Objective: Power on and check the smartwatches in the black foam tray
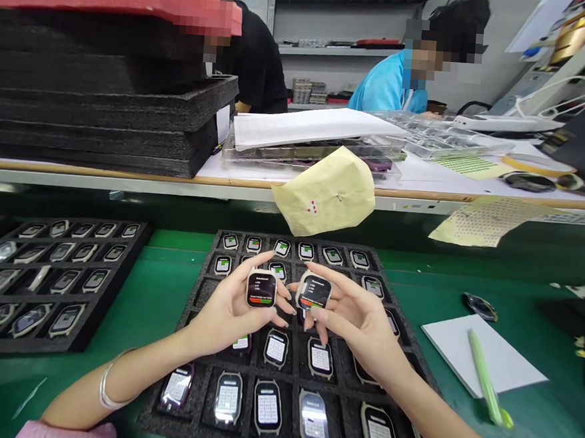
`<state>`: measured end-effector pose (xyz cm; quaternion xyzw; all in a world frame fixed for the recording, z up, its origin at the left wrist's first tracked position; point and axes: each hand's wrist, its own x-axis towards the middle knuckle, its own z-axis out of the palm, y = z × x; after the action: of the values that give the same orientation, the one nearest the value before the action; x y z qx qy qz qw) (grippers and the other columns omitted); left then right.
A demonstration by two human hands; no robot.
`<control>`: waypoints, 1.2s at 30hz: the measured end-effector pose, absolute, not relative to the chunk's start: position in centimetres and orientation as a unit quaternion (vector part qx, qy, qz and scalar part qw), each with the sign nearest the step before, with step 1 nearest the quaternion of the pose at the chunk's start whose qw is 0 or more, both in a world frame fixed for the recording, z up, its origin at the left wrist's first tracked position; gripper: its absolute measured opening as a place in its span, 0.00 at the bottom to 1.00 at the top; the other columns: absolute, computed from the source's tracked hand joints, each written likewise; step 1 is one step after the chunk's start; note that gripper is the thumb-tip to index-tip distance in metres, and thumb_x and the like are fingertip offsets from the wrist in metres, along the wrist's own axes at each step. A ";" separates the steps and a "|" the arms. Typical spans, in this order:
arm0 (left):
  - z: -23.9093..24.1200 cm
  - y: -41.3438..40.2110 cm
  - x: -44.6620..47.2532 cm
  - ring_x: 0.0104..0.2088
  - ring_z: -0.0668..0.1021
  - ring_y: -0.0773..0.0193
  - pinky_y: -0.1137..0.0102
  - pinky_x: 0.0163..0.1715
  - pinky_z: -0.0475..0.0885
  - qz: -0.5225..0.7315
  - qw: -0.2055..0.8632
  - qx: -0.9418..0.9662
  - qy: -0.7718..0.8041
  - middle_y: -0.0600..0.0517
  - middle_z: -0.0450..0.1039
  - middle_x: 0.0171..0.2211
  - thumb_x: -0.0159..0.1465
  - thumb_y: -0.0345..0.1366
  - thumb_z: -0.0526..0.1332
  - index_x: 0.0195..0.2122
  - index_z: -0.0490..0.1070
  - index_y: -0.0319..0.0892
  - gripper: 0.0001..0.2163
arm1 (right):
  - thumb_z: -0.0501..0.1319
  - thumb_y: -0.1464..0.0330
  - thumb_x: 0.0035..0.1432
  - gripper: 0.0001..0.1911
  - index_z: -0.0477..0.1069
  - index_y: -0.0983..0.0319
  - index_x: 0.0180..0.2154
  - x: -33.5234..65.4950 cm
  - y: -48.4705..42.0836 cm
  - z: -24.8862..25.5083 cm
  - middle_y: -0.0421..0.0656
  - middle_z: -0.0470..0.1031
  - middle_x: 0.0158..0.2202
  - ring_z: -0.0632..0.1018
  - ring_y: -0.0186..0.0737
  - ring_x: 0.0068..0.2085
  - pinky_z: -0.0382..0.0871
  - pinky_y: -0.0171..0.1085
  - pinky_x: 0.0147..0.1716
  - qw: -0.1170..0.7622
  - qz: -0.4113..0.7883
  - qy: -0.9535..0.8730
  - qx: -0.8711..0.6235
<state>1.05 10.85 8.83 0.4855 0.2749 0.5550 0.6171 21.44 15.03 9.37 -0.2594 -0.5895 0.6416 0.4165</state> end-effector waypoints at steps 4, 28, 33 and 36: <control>9.1 10.8 1.2 0.38 0.79 0.60 0.68 0.35 0.79 0.554 0.603 0.487 0.304 0.48 0.73 0.38 0.63 0.30 0.62 0.61 0.56 0.45 0.26 | 0.62 0.69 0.62 0.19 0.70 0.57 0.55 21.7 15.2 9.1 0.45 0.78 0.31 0.78 0.40 0.27 0.72 0.31 0.19 0.416 0.642 -0.592 -0.253; 8.8 11.3 0.2 0.41 0.77 0.58 0.66 0.38 0.77 0.554 0.618 0.478 0.286 0.47 0.71 0.42 0.58 0.28 0.66 0.61 0.56 0.45 0.31 | 0.66 0.74 0.56 0.25 0.68 0.57 0.55 20.9 14.6 9.0 0.46 0.78 0.42 0.78 0.33 0.29 0.72 0.27 0.20 0.391 0.653 -0.593 -0.263; 8.4 11.5 -0.1 0.38 0.78 0.59 0.66 0.35 0.77 0.541 0.610 0.486 0.315 0.48 0.72 0.39 0.61 0.31 0.64 0.62 0.55 0.45 0.29 | 0.67 0.74 0.55 0.30 0.65 0.55 0.57 21.1 14.8 8.7 0.46 0.76 0.46 0.79 0.36 0.35 0.74 0.28 0.23 0.363 0.648 -0.617 -0.260; 8.0 11.6 -0.6 0.37 0.78 0.59 0.67 0.33 0.77 0.536 0.608 0.486 0.327 0.48 0.72 0.38 0.62 0.32 0.64 0.62 0.56 0.44 0.28 | 0.65 0.74 0.56 0.32 0.59 0.56 0.60 21.0 15.3 8.2 0.45 0.75 0.44 0.79 0.39 0.36 0.75 0.31 0.24 0.338 0.625 -0.650 -0.268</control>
<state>-0.60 11.63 7.98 0.4855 0.3273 0.5358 0.6084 21.00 15.33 8.19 -0.2681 -0.6503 0.6253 0.3380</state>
